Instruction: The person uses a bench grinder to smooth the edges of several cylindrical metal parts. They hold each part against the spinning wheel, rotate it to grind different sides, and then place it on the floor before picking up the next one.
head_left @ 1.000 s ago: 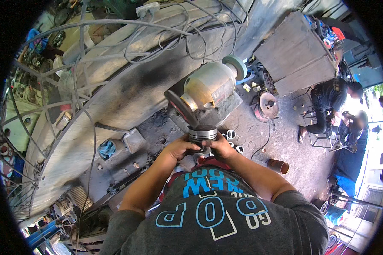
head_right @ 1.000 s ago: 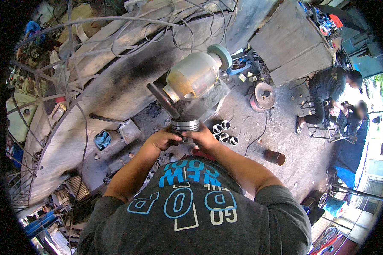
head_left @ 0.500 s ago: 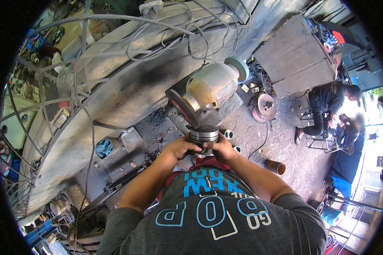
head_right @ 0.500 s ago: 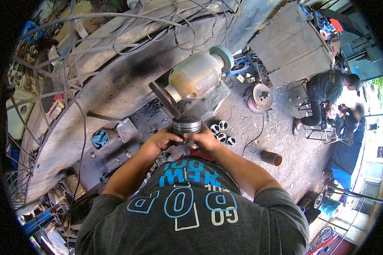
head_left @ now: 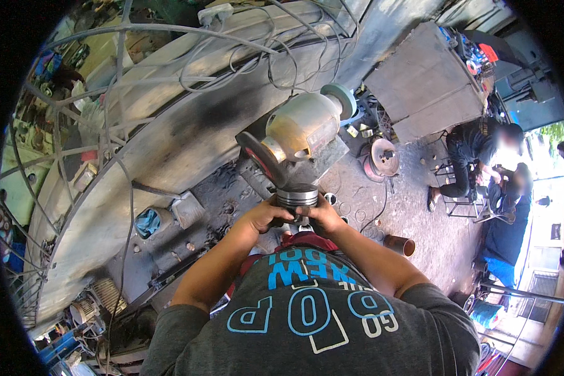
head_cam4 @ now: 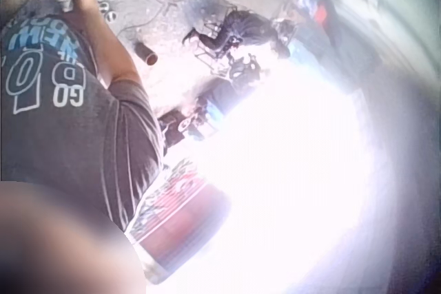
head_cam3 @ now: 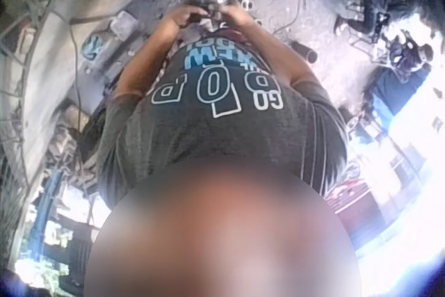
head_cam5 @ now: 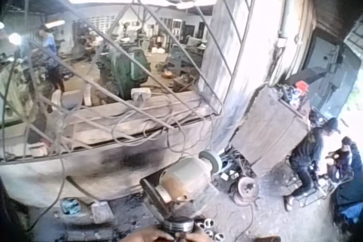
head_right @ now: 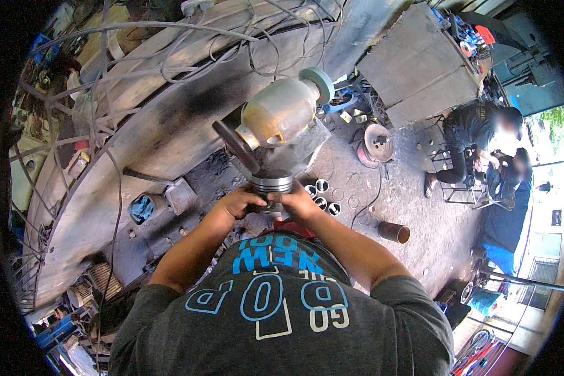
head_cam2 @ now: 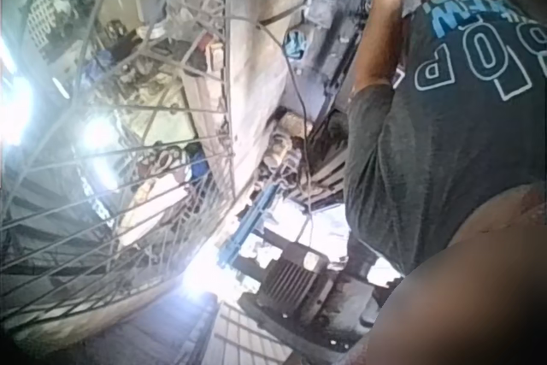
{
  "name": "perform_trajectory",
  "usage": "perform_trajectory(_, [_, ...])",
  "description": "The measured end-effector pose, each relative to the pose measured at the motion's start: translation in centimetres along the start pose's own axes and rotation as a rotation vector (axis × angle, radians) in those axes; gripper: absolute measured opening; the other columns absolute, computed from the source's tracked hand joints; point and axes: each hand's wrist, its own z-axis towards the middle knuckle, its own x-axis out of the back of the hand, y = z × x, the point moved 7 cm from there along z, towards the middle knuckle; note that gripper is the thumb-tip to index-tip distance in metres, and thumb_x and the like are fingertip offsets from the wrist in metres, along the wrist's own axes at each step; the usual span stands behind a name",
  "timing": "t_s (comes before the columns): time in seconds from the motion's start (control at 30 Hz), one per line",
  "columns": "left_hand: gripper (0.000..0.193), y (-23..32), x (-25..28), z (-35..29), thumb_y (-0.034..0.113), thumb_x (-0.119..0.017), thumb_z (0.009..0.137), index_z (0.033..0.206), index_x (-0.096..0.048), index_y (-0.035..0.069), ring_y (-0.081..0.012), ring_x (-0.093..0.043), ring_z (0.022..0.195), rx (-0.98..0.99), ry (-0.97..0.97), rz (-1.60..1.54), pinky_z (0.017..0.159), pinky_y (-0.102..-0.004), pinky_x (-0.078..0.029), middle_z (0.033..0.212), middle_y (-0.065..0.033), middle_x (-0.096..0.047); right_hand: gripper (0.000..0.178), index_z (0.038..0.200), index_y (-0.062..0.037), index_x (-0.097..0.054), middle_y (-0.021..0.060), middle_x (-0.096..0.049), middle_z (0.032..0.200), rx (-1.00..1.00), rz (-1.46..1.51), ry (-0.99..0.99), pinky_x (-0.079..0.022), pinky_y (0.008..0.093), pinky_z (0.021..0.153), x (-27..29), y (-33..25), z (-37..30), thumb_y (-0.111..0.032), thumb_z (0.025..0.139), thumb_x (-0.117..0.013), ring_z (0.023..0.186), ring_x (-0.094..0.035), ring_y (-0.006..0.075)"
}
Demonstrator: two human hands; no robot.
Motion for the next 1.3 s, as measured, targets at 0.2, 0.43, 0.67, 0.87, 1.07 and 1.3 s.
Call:
perform_trajectory(0.2, [0.068,1.2,-0.6,-2.7,0.0,-0.074,0.065,0.131,-0.053,0.002,-0.0242,-0.064,0.102,-0.073,0.041,0.002,0.084,-0.0377,-0.056,0.113,-0.0109,-0.066,0.079,0.135,0.0014,-0.044,0.0135,-0.062,0.123,0.055,-0.064,-0.109,-0.045,0.0393,0.099,-1.8,-0.5,-0.1,-0.016,0.07,-0.085,0.112,-0.059,0.0254])
perform_trajectory(0.43, [0.065,0.7,0.1,-1.9,0.004,-0.073,0.066,0.129,-0.056,0.003,-0.0215,-0.063,0.1,-0.056,0.094,0.027,0.088,-0.0345,-0.049,0.111,-0.0081,-0.067,0.081,0.136,0.0019,-0.042,0.0146,-0.061,0.125,-0.029,0.02,-0.121,-0.046,0.0406,0.1,-1.3,0.3,0.3,-0.017,0.07,-0.084,0.114,-0.059,0.0269])
perform_trajectory(0.67, [0.072,0.7,-1.7,-0.3,-0.001,-0.074,0.063,0.132,-0.053,0.002,-0.0229,-0.062,0.108,-0.087,-0.007,-0.009,0.094,-0.0365,-0.049,0.117,-0.0099,-0.066,0.086,0.138,0.0023,-0.038,0.0151,-0.058,0.128,0.056,-0.021,-0.042,-0.046,0.0409,0.101,0.0,-1.1,-1.0,-0.015,0.068,-0.086,0.116,-0.058,0.0267])
perform_trajectory(0.87, [0.096,0.5,-4.3,-2.1,-0.004,-0.077,0.058,0.145,-0.036,0.002,-0.024,-0.054,0.12,-0.154,-0.037,-0.027,0.101,-0.0361,-0.044,0.129,-0.0108,-0.057,0.104,0.14,0.0031,-0.033,0.0151,-0.054,0.131,0.319,-0.292,-0.05,-0.04,0.0387,0.107,-0.2,-2.8,-4.8,-0.019,0.058,-0.093,0.123,-0.052,0.0247])
perform_trajectory(1.07, [0.116,-1.4,-3.8,-2.5,0.01,-0.085,0.055,0.152,-0.023,0.0,-0.0253,-0.036,0.139,-0.185,0.023,-0.143,0.115,-0.0363,-0.026,0.149,-0.0136,-0.041,0.105,0.14,0.0034,-0.033,0.0157,-0.053,0.132,0.399,-0.376,0.06,-0.041,0.0391,0.106,0.6,-1.8,-5.0,-0.02,0.057,-0.093,0.123,-0.052,0.0247])
perform_trajectory(1.3, [0.125,0.4,-4.1,-3.3,0.023,-0.093,0.06,0.151,-0.011,-0.003,-0.0271,-0.038,0.138,-0.334,0.134,0.347,0.113,-0.0395,-0.032,0.148,-0.016,-0.04,0.104,0.14,0.0025,-0.031,0.0172,-0.052,0.133,0.336,-0.434,0.187,-0.042,0.0393,0.105,0.6,-2.0,-3.5,-0.024,0.061,-0.093,0.123,-0.052,0.0248])
